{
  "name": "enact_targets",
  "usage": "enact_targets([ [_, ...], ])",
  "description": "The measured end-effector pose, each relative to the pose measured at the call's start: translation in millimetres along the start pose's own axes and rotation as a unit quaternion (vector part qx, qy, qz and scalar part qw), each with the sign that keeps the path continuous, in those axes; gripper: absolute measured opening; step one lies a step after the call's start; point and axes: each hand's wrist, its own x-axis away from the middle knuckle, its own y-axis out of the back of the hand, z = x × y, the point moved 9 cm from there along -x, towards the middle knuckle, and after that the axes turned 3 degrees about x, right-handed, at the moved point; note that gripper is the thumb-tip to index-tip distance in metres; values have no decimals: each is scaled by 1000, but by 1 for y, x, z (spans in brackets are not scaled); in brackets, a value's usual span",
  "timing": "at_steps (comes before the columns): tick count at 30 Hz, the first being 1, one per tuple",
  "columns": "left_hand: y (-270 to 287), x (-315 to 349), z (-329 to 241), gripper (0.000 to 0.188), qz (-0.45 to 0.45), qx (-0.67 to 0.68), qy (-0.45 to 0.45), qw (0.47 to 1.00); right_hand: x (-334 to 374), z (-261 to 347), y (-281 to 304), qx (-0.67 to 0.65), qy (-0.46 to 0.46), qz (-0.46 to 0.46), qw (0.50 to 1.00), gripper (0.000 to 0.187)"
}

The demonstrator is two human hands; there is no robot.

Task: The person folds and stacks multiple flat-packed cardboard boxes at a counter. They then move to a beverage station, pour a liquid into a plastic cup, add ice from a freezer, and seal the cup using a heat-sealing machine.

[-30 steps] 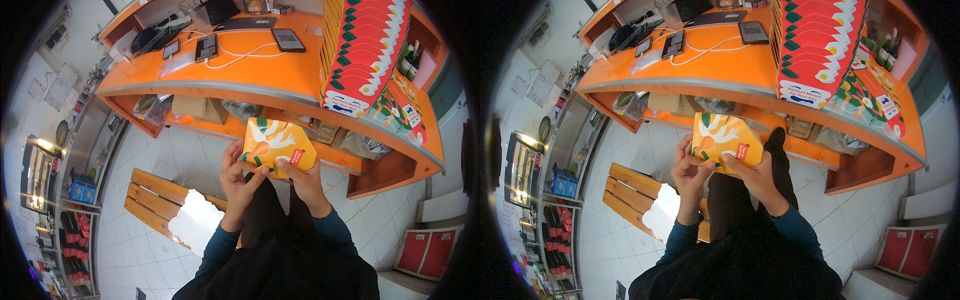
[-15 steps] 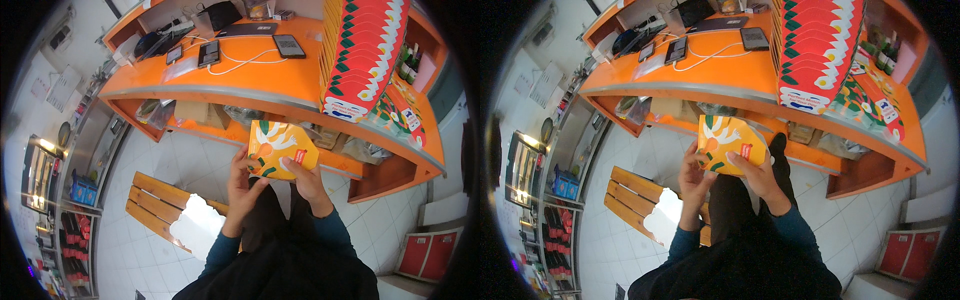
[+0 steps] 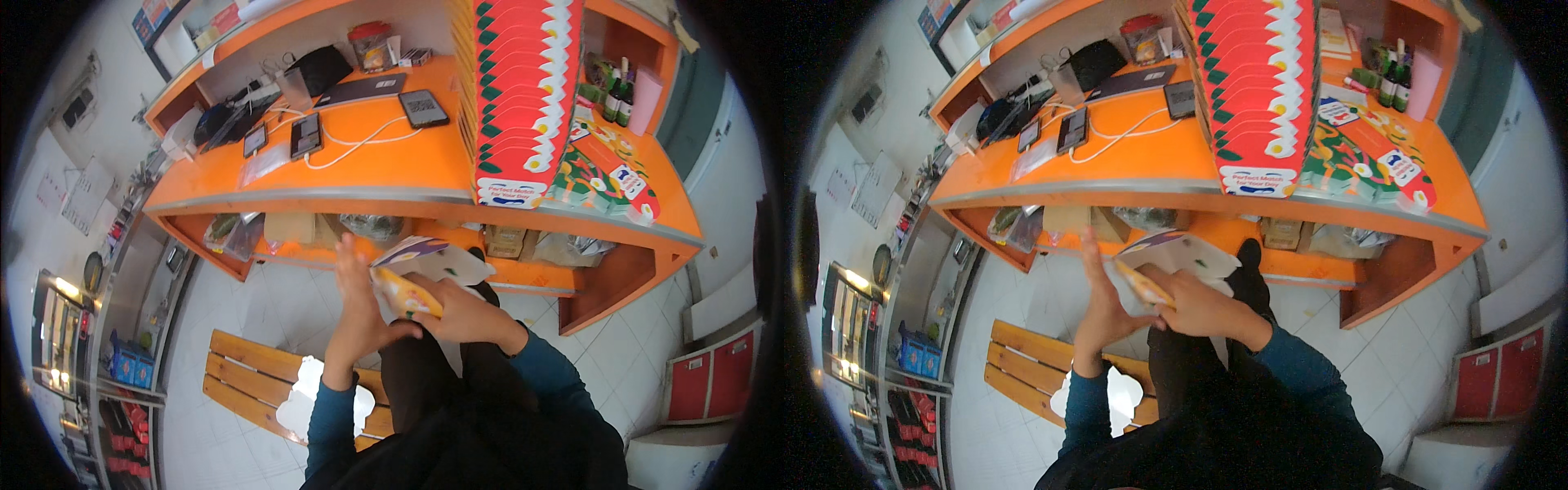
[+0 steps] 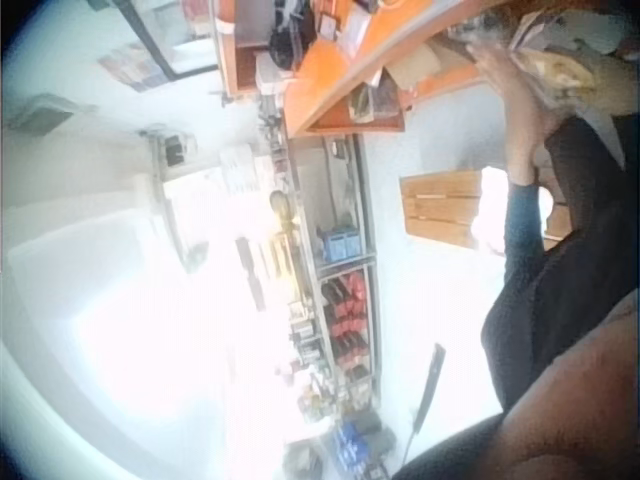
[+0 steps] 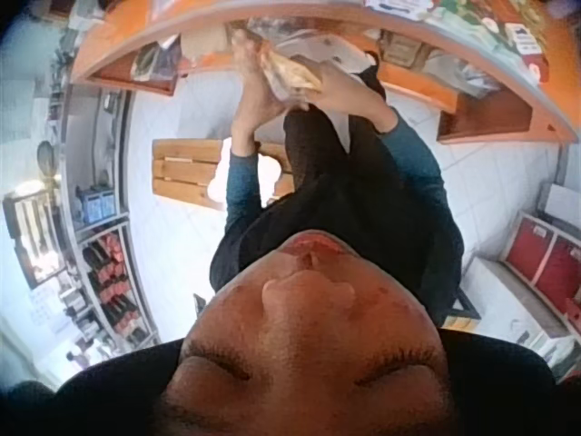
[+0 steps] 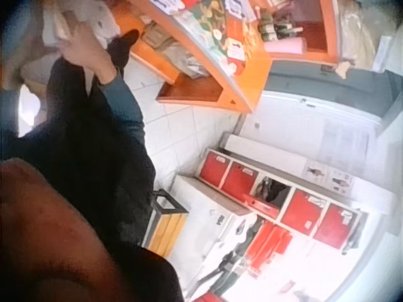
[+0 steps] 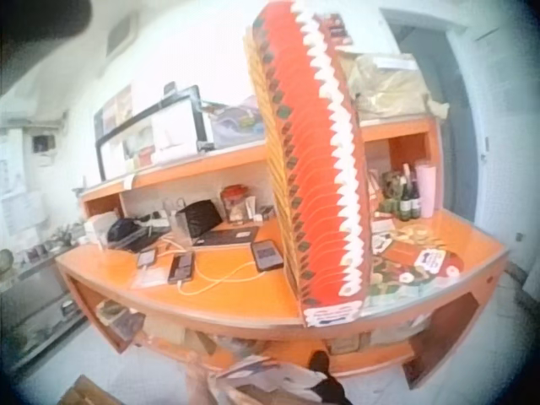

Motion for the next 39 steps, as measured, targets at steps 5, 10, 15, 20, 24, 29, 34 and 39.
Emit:
enact_targets([
  [5,-12,2,-12,115,-31,29,1,999,7,42,13,74,-66,60,993,49],
  [10,-24,30,20,93,63,325,234,914,60,108,104,129,216,-294,922,90],
  [15,-39,36,-21,95,161,462,296,821,58,44,89,-4,177,-224,958,129],
  [20,-35,25,-46,92,106,467,231,847,62,30,91,-155,199,-220,942,120],
  [24,11,-27,-80,86,119,407,163,891,64,102,125,113,259,-184,942,114],
  [29,134,-162,-114,71,-44,278,-135,950,34,220,238,165,405,-297,849,75],
  [34,246,-370,-154,46,-208,498,-285,792,-32,246,436,53,446,-381,808,38],
  [39,215,-505,-115,52,-192,366,-171,894,-124,200,466,54,270,-407,871,46],
])
